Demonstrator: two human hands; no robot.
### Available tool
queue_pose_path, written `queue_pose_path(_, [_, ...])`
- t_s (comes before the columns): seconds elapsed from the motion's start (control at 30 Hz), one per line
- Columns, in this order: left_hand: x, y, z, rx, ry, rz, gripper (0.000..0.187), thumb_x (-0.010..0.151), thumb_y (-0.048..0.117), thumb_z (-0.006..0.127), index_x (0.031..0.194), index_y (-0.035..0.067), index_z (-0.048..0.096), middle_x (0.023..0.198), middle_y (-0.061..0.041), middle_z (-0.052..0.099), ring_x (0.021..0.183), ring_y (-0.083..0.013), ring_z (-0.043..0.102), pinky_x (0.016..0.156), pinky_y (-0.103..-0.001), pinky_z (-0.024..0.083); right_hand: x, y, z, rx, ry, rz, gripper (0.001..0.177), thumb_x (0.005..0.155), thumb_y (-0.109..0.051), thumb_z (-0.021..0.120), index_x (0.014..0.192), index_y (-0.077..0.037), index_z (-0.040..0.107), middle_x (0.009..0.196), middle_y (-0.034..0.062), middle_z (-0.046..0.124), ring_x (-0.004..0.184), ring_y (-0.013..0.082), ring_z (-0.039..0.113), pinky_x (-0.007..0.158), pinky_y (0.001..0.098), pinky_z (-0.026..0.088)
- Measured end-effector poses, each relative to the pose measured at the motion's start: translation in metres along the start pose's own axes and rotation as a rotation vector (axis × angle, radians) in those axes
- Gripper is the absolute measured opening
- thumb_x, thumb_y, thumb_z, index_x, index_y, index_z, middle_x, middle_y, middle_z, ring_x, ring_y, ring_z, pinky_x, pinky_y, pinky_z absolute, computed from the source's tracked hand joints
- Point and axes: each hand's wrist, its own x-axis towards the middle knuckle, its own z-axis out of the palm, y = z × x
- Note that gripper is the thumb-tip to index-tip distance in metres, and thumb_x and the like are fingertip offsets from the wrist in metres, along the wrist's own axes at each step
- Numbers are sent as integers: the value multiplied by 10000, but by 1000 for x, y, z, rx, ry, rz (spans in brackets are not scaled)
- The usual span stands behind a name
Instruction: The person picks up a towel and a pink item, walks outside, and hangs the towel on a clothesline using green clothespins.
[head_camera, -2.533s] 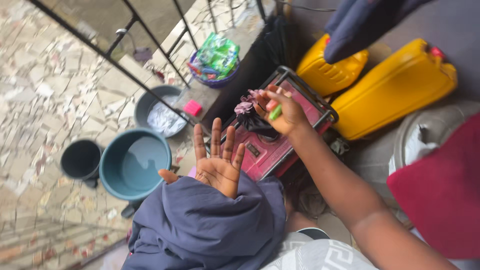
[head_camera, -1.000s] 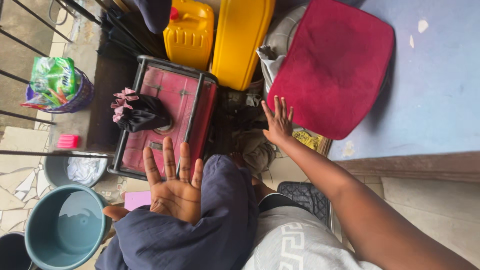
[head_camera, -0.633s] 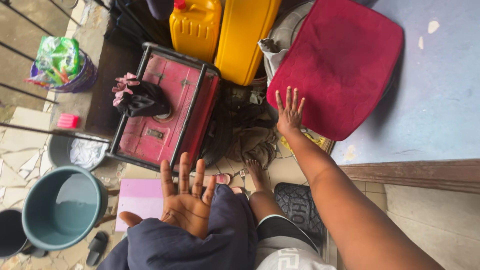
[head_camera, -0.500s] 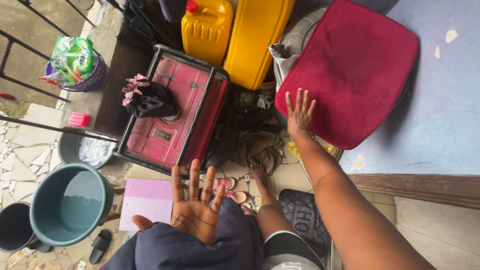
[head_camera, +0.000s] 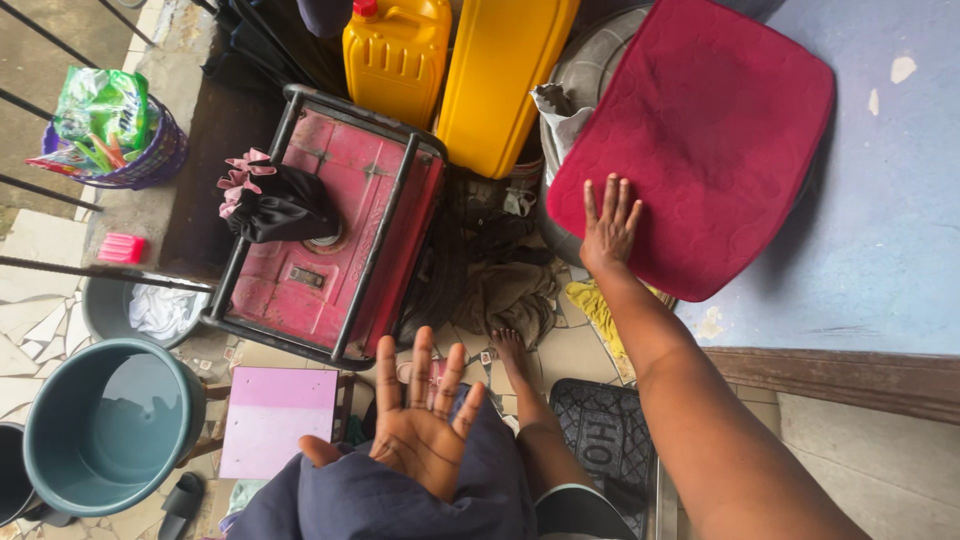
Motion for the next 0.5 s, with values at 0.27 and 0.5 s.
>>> queue_pose_path(0.27, [24,-2,6,155,56,3,1204,796,879,561,1690,278,26,1765,-104,-10,1589,-455,18,1210,-665,158,8,23,-17,294,292,-61,622,877,-40,705,1477,-168,601,1612,129,427,1521,342,331,1262,593,160])
queue_pose_path(0.5, [46,15,38,40,-99,43,1196,793,897,494,1711,275,45,1786,-82,-22,1613,-461,-21,1251,-679,136,16,93,-186,675,432,-119,483,941,45,621,1392,-103,708,1139,236,703,1054,423,678,917,477,533])
